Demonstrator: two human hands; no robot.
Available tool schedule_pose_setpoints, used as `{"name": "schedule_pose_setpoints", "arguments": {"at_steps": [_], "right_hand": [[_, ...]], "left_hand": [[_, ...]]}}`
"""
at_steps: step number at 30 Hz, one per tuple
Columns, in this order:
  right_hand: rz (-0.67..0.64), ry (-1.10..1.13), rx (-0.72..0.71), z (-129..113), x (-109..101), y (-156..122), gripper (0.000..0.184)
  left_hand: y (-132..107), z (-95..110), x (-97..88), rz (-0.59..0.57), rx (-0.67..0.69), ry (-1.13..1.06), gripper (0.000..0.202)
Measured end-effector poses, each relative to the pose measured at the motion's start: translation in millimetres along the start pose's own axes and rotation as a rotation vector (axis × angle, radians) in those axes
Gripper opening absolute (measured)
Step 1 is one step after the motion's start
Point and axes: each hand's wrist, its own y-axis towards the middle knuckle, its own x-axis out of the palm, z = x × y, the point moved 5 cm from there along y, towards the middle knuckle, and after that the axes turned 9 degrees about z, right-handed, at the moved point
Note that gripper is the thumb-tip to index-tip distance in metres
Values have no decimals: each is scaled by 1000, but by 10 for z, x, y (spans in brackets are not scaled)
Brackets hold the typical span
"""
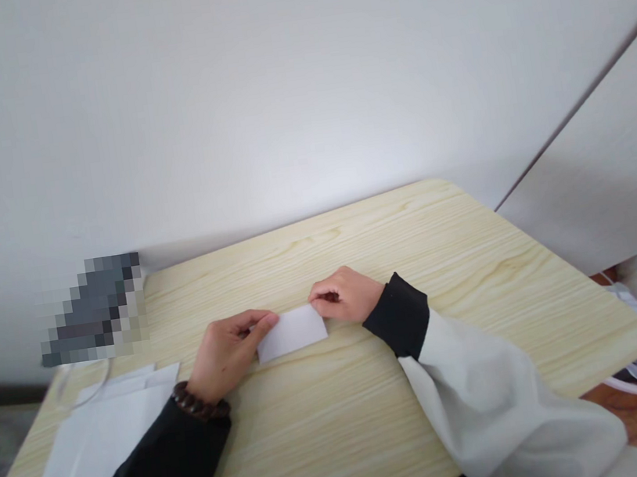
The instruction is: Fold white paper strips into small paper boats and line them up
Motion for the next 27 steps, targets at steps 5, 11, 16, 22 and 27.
{"name": "schedule_pose_setpoints", "arguments": {"at_steps": [5,11,16,22,27], "right_hand": [[32,88,192,117,-84,-33,19],[136,123,253,48,55,3,27],[280,-4,347,63,148,16,15],[414,-140,343,48,119,0,9],[442,-204,269,32,110,-5,13]], "left_hand": [[24,-65,-79,44,-71,-54,38],[26,-74,-36,43,-9,-74,35],[22,-41,3,101,291,120,28],[-7,-10,81,60,569,349,24],[-12,-36,104,37,559,397,31]]}}
